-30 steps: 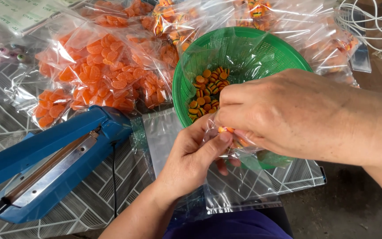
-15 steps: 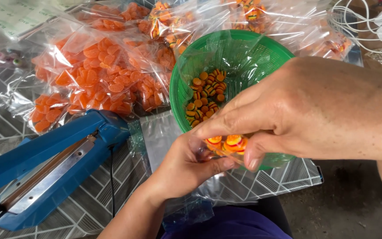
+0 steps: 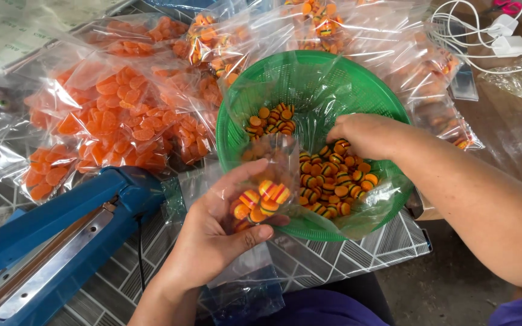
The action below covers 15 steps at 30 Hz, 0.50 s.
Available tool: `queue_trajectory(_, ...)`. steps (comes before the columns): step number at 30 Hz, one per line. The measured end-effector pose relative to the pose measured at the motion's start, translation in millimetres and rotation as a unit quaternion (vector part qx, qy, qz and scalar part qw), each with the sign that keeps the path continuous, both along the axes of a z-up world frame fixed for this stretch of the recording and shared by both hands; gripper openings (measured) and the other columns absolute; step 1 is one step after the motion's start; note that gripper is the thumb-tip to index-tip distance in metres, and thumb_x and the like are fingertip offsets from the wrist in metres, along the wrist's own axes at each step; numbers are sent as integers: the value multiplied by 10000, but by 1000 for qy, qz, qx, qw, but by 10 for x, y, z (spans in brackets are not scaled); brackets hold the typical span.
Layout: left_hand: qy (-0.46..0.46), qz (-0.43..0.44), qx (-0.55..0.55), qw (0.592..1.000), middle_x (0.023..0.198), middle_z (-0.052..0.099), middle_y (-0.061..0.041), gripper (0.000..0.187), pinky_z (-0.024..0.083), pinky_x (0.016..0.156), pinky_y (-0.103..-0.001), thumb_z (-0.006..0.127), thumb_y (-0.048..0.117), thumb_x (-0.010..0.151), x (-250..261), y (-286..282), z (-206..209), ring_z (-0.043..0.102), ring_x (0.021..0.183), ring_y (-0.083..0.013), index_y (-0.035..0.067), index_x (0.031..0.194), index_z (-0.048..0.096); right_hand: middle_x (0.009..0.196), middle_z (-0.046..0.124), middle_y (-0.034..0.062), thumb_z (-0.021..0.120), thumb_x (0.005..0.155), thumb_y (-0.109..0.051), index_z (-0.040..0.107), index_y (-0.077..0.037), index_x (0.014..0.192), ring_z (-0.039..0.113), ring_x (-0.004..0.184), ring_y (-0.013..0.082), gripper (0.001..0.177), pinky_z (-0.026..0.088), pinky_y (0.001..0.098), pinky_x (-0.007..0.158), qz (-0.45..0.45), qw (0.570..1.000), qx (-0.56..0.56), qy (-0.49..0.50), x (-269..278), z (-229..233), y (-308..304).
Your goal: A person is manually filling small plastic bags with orange and black striped candies from a bowl.
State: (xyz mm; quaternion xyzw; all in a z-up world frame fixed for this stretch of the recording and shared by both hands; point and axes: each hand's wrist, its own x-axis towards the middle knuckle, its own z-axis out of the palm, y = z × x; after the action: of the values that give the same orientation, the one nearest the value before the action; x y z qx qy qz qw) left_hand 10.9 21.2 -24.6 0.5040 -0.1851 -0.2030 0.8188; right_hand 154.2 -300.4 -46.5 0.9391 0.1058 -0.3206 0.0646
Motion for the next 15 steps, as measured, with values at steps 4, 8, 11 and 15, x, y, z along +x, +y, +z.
queue_trajectory(4,4,5,-20,1000,1382,646,-193,766,611,990,-373,713,-101,864,-4,-37,-27,735,1093,-305,30,1543,385,1260,609,-66,710,922,-176,696,-316,1310,626,1116,219,413,489,398,918,-14,999,43,10,6,-31,-88)
queue_trajectory(8,3,14,1,1000,1318,666,-167,757,612,970,-359,705,-110,866,4,-82,-68,729,1070,-273,38,1544,404,1137,546,-18,744,922,-227,699,-305,1273,591,1005,205,363,476,385,829,-44,996,79,28,17,-64,-102)
queue_trajectory(11,-2,14,14,1000,1293,662,-174,738,606,970,-347,701,-100,874,-2,-110,-12,719,1078,-273,51,1540,418,1133,590,-14,829,860,-201,742,-261,1144,595,1027,207,303,478,382,855,-61,993,103,8,56,-65,-105)
queue_trajectory(15,-15,17,60,998,1333,679,-144,740,586,1023,-342,721,-24,879,-15,-94,90,691,1202,-232,63,1547,416,1107,638,-35,876,824,-205,770,-240,1063,593,954,203,264,425,354,873,-162,968,181,-60,-5,263,20)
